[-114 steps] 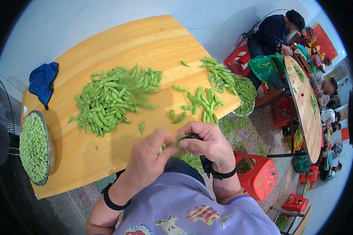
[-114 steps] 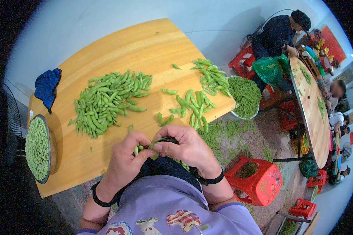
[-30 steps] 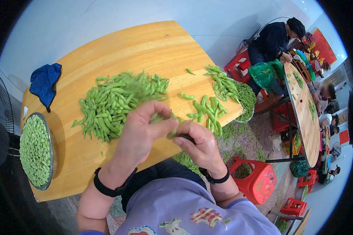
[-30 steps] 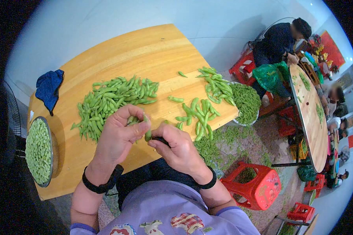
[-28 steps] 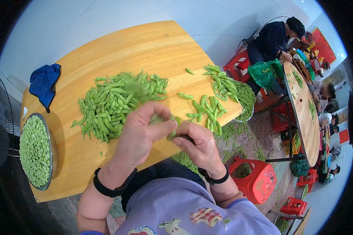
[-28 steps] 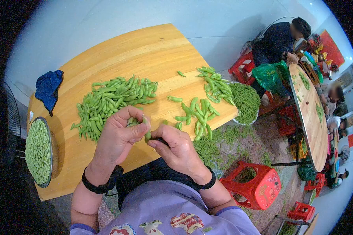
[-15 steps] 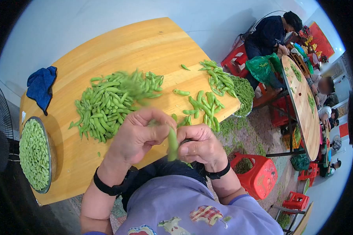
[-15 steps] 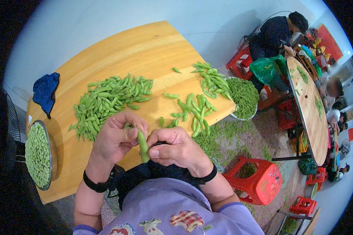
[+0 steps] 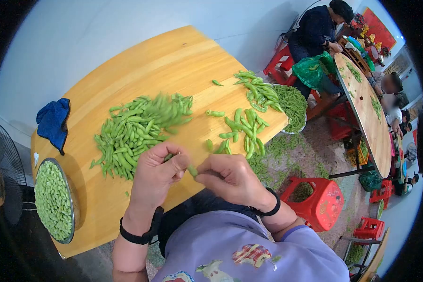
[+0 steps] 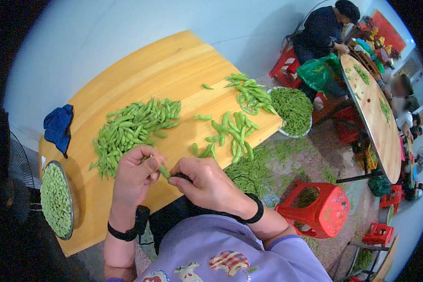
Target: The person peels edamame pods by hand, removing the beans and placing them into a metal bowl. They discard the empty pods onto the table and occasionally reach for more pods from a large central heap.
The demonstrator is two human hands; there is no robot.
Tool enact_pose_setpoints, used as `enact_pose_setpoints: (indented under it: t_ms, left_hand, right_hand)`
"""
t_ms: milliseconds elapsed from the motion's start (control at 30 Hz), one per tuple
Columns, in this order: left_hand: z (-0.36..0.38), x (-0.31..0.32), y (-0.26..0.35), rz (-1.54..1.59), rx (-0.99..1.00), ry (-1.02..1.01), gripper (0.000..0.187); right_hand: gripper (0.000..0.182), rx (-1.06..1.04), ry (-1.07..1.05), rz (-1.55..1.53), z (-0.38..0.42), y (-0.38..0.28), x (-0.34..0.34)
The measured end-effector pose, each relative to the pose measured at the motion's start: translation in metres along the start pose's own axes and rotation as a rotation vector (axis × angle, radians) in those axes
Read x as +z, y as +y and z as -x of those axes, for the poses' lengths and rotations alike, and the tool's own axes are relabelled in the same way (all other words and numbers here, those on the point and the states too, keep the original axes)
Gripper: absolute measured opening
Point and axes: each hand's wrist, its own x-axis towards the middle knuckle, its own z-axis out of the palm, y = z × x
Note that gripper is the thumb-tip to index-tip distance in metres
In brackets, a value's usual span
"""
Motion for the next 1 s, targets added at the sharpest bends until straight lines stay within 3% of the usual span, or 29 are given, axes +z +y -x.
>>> enact_pose_setpoints:
  t_ms: [33, 100, 167, 233, 333, 367, 400, 433, 467, 500, 567, 633, 700, 767, 867, 1000]
  left_hand:
    - [0.0, -0.001, -0.003, -0.003, 0.001, 0.006, 0.009]
    - [-0.002, -0.002, -0.01, 0.195, 0.086, -0.131, 0.011]
    - [-0.004, 0.001, -0.014, 0.277, 0.102, -0.22, 0.013]
    - [-0.006, 0.003, -0.016, 0.363, 0.119, -0.312, 0.015]
    - [-0.007, 0.001, -0.012, 0.364, 0.121, -0.427, 0.016]
    - [-0.006, 0.001, -0.009, 0.299, 0.071, -0.302, 0.017]
    - [-0.004, 0.001, -0.006, 0.237, 0.021, -0.174, 0.017]
    - [-0.001, 0.003, -0.007, 0.239, 0.023, -0.17, 0.017]
    - [0.002, 0.008, -0.008, 0.071, 0.057, -0.059, 0.018]
    - [0.004, 0.011, -0.01, -0.096, 0.089, 0.054, 0.019]
    - [0.002, 0.008, -0.016, -0.152, 0.111, 0.013, 0.019]
    - [0.004, 0.006, -0.017, -0.21, 0.128, -0.029, 0.02]
    - [0.006, 0.005, -0.014, -0.191, 0.054, -0.025, 0.014]
    - [0.007, 0.004, -0.019, -0.062, 0.012, 0.019, 0.011]
    - [0.004, 0.002, -0.034, 0.182, -0.023, 0.079, 0.006]
    - [0.001, 0.007, -0.026, 0.308, -0.058, 0.168, 0.008]
  right_hand:
    - [0.011, -0.003, -0.003, -0.006, 0.0, -0.001, -0.003]
    - [0.011, 0.612, -0.229, -0.807, -0.001, -0.01, -0.016]
    - [0.012, 0.675, -0.237, -0.904, 0.001, -0.008, -0.014]
    - [0.013, 0.62, -0.363, -1.309, 0.003, 0.003, -0.011]
    - [0.012, 0.666, -0.342, -1.308, 0.003, 0.001, -0.009]
    - [0.012, 0.665, -0.344, -1.305, 0.002, -0.001, -0.011]
    - [0.011, 0.656, -0.243, -1.071, 0.001, -0.005, -0.014]
    - [0.01, 0.641, -0.143, -0.838, 0.0, -0.008, -0.015]
    - [0.009, 0.577, -0.067, -0.579, 0.0, -0.012, -0.011]
    - [0.009, 0.577, -0.073, -0.578, 0.0, -0.01, -0.006]
    - [0.01, 0.043, 0.137, 0.038, 0.001, -0.003, 0.002]
    - [0.011, 0.093, 0.118, -0.018, 0.001, -0.008, 0.0]
    - [0.011, 0.571, 0.067, -0.418, 0.0, -0.012, -0.003]
    - [0.01, 0.62, 0.081, -0.537, -0.004, -0.011, -0.003]
    - [0.01, 0.721, 0.106, -1.002, -0.007, 0.009, -0.002]
    - [0.011, 0.691, 0.113, -0.967, -0.015, 0.008, 0.011]
